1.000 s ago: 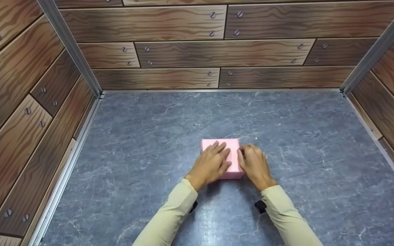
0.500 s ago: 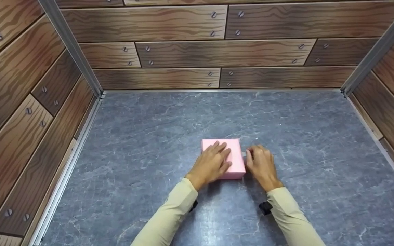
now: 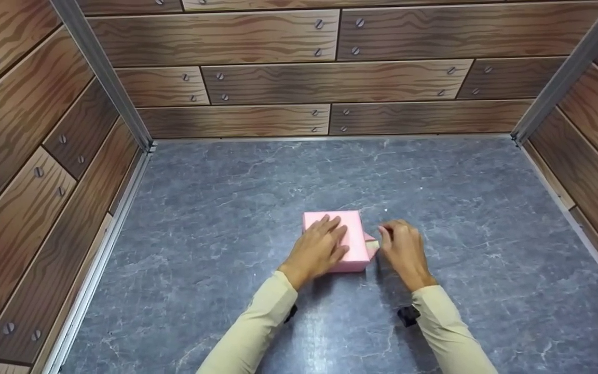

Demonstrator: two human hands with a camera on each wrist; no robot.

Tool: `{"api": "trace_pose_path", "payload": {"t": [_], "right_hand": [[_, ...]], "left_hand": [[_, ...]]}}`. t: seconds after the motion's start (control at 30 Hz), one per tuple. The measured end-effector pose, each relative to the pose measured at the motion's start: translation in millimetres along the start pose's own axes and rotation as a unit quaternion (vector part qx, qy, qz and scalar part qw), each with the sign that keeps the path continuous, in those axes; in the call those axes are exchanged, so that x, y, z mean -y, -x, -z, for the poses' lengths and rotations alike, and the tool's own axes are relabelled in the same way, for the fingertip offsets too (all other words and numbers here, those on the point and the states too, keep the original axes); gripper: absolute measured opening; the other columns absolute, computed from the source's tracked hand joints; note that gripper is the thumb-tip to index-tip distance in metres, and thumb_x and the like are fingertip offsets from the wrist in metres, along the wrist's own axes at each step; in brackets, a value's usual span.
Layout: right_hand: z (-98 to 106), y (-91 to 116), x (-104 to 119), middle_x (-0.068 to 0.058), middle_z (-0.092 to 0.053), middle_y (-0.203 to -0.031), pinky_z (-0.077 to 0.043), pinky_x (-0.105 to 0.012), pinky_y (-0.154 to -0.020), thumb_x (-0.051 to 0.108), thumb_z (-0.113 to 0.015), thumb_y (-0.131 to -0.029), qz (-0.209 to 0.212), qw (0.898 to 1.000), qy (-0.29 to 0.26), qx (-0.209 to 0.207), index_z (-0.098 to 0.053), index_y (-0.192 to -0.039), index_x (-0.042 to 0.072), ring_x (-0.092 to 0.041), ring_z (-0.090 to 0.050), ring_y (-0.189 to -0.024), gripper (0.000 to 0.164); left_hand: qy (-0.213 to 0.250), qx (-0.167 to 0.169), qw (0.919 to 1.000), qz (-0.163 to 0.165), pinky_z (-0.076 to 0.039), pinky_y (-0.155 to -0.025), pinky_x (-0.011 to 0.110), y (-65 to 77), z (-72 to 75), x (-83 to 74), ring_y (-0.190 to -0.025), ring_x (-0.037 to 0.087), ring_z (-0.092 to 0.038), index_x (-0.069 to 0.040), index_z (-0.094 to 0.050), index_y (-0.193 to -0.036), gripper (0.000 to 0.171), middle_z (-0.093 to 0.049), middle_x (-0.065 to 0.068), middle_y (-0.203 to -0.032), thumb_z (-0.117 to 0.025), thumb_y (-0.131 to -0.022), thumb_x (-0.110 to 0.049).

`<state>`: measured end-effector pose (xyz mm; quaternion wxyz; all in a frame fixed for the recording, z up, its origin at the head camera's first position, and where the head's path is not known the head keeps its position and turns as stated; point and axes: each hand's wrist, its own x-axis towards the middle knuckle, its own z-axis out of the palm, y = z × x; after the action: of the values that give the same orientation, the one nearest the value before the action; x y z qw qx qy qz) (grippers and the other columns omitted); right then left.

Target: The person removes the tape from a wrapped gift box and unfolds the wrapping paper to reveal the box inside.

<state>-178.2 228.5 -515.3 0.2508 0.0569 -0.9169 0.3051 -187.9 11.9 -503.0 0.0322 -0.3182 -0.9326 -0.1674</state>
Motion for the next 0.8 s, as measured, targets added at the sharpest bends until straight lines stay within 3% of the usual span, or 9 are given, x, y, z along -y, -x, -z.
{"api": "trace_pose_path", "payload": {"t": [0.33, 0.63, 0.8], "right_hand": [[10.9, 0.2, 20.2, -0.014, -0.071, -0.080, -0.057, -0.046, -0.067, 0.002, -0.079, -0.085, -0.010, 0.999, -0.016, 0.048, -0.076, -0.092, -0.004, -0.027, -0.069, -0.070, 0.010], [15.1, 15.6, 42.8, -0.007, -0.070, -0.077, -0.056, -0.034, -0.061, 0.003, -0.083, -0.080, 0.061, 0.988, -0.037, 0.136, -0.076, -0.087, 0.000, -0.017, -0.063, -0.066, 0.010], [11.2, 27.4, 50.5, -0.007, -0.070, -0.077, -0.056, -0.036, -0.062, 0.005, -0.083, -0.080, 0.103, 0.985, -0.005, 0.136, -0.076, -0.085, 0.001, -0.019, -0.064, -0.066, 0.010]], "left_hand": [[-0.007, -0.010, 0.9999, 0.000, -0.031, -0.120, 0.044, -0.7, -2.4, -0.6, -0.143, 0.032, -0.042, -0.008, -0.059, -0.137, 0.042, -0.050, 0.012, -0.151, -0.058, -0.102, -0.032], [-0.003, -0.021, 0.9997, -0.009, -0.032, -0.119, 0.044, -1.4, -2.1, 0.8, -0.142, 0.032, -0.044, -0.011, -0.059, -0.121, 0.031, -0.052, 0.013, -0.149, -0.061, -0.101, -0.033], [-0.014, -0.029, 0.9993, -0.018, -0.032, -0.119, 0.043, -0.1, -2.8, 3.0, -0.141, 0.032, -0.044, -0.010, -0.059, -0.123, 0.033, -0.053, 0.013, -0.148, -0.059, -0.102, -0.035]]}}
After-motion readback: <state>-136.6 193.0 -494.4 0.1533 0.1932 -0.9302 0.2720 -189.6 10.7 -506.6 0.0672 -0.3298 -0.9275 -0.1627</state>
